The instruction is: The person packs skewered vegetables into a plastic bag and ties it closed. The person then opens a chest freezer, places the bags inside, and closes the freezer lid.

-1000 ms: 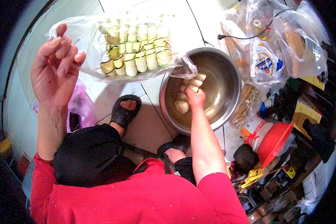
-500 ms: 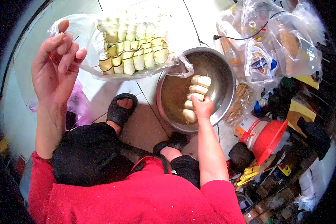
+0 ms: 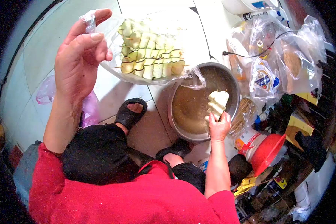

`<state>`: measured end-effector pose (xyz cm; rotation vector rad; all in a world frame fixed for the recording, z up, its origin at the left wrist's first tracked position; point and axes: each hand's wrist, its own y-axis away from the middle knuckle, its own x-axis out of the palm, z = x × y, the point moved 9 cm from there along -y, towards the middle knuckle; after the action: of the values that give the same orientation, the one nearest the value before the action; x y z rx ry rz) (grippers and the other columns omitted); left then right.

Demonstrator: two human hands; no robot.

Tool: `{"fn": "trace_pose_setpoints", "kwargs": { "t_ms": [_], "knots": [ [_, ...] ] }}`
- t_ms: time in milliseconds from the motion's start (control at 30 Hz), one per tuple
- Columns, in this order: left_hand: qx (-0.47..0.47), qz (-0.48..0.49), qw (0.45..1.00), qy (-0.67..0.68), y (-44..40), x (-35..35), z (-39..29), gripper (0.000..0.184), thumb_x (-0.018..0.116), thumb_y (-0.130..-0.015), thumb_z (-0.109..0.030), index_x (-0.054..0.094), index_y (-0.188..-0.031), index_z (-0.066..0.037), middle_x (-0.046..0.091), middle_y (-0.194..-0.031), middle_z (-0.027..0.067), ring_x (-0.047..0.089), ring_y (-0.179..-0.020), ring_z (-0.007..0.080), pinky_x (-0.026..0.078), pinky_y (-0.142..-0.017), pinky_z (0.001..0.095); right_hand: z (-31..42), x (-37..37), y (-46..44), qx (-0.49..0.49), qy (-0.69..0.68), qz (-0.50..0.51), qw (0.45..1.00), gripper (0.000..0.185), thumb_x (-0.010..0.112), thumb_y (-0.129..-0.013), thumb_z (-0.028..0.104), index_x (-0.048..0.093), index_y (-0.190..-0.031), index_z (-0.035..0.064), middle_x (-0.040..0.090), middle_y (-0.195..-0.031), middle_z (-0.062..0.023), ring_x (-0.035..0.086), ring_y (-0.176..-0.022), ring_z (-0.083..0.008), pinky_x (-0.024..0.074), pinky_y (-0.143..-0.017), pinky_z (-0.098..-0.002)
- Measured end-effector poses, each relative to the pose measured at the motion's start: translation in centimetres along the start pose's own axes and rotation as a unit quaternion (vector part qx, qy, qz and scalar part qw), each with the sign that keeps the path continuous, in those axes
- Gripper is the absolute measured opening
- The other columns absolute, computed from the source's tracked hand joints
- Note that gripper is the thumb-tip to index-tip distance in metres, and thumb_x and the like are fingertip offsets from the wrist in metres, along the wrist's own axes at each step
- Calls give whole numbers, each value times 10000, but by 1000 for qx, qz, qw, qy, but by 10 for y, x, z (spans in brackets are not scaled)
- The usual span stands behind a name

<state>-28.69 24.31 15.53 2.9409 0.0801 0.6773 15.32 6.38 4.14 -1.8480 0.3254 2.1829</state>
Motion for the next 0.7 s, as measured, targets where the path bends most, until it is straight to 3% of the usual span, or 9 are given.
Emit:
{"fn": "trace_pose_setpoints", "kwargs": {
  "t_ms": [167, 233, 367, 433, 467, 500, 567, 600, 700],
  "knots": [
    [16, 24, 999, 30, -5, -1, 0, 420, 508, -768, -22, 515, -1178, 75, 497, -1255, 187, 589, -733, 159, 526, -717, 308, -5, -4, -9, 43, -14, 28, 999, 321, 756, -659, 251, 624, -814, 3, 614, -902, -160, 597, -781, -330, 485, -707, -421],
    [97, -74, 992, -27, -7, -9, -11, 399, 492, -766, -8, 530, -1155, 72, 486, -1264, 202, 612, -793, 168, 525, -715, 307, -10, -7, -13, 33, -47, -16, 998, 295, 767, -649, 222, 612, -785, 11, 600, -843, -155, 590, -740, -328, 479, -676, -418],
    [123, -91, 988, -33, -12, -16, -13, 364, 470, -771, 6, 544, -1121, 72, 482, -1263, 221, 627, -790, 179, 516, -671, 285, -19, -9, -20, 69, -9, 25, 997, 305, 774, -650, 221, 630, -816, 10, 601, -838, -148, 594, -778, -317, 478, -719, -390],
    [53, -12, 997, 47, -19, -20, -2, 334, 487, -770, -20, 550, -1081, 82, 480, -1254, 242, 631, -737, 196, 504, -636, 259, -17, -16, -23, 70, -81, -17, 994, 322, 775, -654, 225, 641, -841, 0, 612, -856, -140, 600, -801, -301, 477, -756, -380],
    [-6, 28, 998, 61, -21, -14, 4, 456, 470, -804, -70, 442, -1237, 72, 415, -1320, 267, 574, -731, 161, 488, -593, 199, -20, -15, -27, 73, -80, -6, 994, 325, 769, -664, 213, 640, -855, -16, 613, -858, -133, 602, -812, -294, 475, -772, -378],
    [-1, 27, 998, 62, -19, -15, 1, 456, 470, -804, -70, 442, -1237, 72, 415, -1320, 267, 574, -731, 161, 488, -593, 199, -22, -14, -30, 80, -83, -11, 993, 302, 762, -693, 144, 632, -917, -11, 632, -908, -119, 622, -826, -249, 494, -769, -358],
    [-78, 79, 976, 185, -15, -2, 7, 551, 471, -817, -92, 319, -1317, 83, 403, -1318, 292, 572, -701, 151, 498, -554, 205, -2, -26, -42, 97, -296, -12, 950, 291, 761, -729, 115, 626, -964, 10, 650, -957, -84, 622, -822, -146, 503, -736, -301],
    [-75, 66, 981, 166, -16, -1, 3, 610, 473, -823, -107, 241, -1353, 86, 411, -1305, 304, 566, -626, 152, 501, -515, 218, 24, -38, -50, 76, -382, -1, 921, 311, 732, -757, 79, 612, -1036, 17, 650, -1007, -79, 622, -862, -137, 510, -764, -299],
    [-103, 92, 981, 136, -14, 14, 4, 626, 477, -823, -113, 228, -1359, 95, 476, -1249, 291, 556, -553, 150, 499, -486, 220, 109, -84, -81, -67, -329, 43, 941, 354, 725, -719, 28, 608, -1052, 15, 636, -1035, -101, 614, -911, -176, 497, -803, -311]
  ]
}}
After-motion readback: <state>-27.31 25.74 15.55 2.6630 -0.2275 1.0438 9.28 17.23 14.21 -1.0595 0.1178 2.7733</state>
